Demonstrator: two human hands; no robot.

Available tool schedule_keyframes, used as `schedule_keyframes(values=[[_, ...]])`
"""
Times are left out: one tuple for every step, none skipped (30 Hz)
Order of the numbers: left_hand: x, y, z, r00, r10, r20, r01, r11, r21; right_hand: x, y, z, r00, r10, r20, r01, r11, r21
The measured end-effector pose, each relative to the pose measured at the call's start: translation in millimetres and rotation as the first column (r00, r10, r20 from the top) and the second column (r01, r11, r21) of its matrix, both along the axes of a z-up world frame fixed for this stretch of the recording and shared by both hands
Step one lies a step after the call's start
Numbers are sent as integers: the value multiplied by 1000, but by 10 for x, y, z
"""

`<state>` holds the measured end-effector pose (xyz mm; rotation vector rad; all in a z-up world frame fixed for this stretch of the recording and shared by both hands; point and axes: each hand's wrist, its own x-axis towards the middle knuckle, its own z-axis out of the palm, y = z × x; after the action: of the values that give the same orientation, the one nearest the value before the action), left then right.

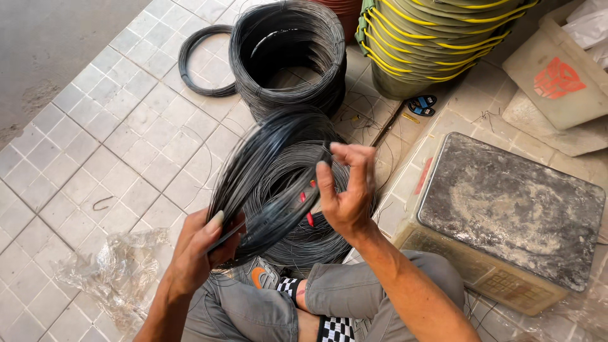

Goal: The person sits on the floor and handles a large coil of black wire, uncoiling and straightening sections of it. They then use red-handled pliers to cut the wire into smaller pieces.

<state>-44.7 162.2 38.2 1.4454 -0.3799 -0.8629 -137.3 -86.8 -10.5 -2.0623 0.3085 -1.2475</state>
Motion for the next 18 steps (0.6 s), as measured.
schedule_keyframes(values=[[-15,-15,18,1000,-2,-2,2,1000,1,4,-35,14,1000,-2,-2,2,1000,1],[-27,-34,35,991,-82,109,86,996,-32,11,-75,30,999,-6,-45,6,1000,4],[-38,-52,54,963,-156,221,172,984,-56,19,-114,48,996,-10,-87,10,1000,7],[-34,-53,34,963,-156,222,172,984,-55,30,-121,49,996,-10,-87,10,1000,8],[-29,-53,15,973,-172,155,182,982,-49,42,-127,51,995,51,-86,-48,998,30],[-27,-51,-5,979,-186,87,191,981,-44,53,-131,52,990,111,-84,-107,993,52],[-11,-58,9,979,-186,87,190,981,-43,63,-144,58,990,112,-83,-108,993,53],[3,-69,20,976,-197,94,201,979,-31,64,-158,61,991,118,-64,-116,993,33],[18,-79,31,973,-208,101,211,977,-19,65,-171,64,991,124,-44,-124,992,13],[33,-110,71,973,-208,102,211,977,-19,54,-189,84,991,124,-44,-124,992,13],[48,-139,111,966,-248,71,253,964,-83,44,-205,105,993,98,-65,-95,995,41],[60,-171,147,956,-289,42,292,945,-148,30,-224,124,994,72,-88,-66,996,67],[88,-161,123,956,-289,41,292,945,-149,16,-268,129,993,72,-89,-66,996,67],[119,-162,96,954,-297,46,300,947,-114,-1,-319,134,978,202,-44,-198,977,79],[152,-166,67,951,-305,50,308,948,-80,-18,-372,137,945,327,3,-326,941,85],[159,-180,73,950,-307,47,310,947,-79,-42,-390,148,946,325,0,-324,942,88],[166,-193,77,953,-304,19,304,952,-33,-65,-407,158,924,378,-58,-380,924,-28],[172,-204,81,955,-296,-7,296,955,12,-82,-425,169,897,425,-122,-439,887,-141]])
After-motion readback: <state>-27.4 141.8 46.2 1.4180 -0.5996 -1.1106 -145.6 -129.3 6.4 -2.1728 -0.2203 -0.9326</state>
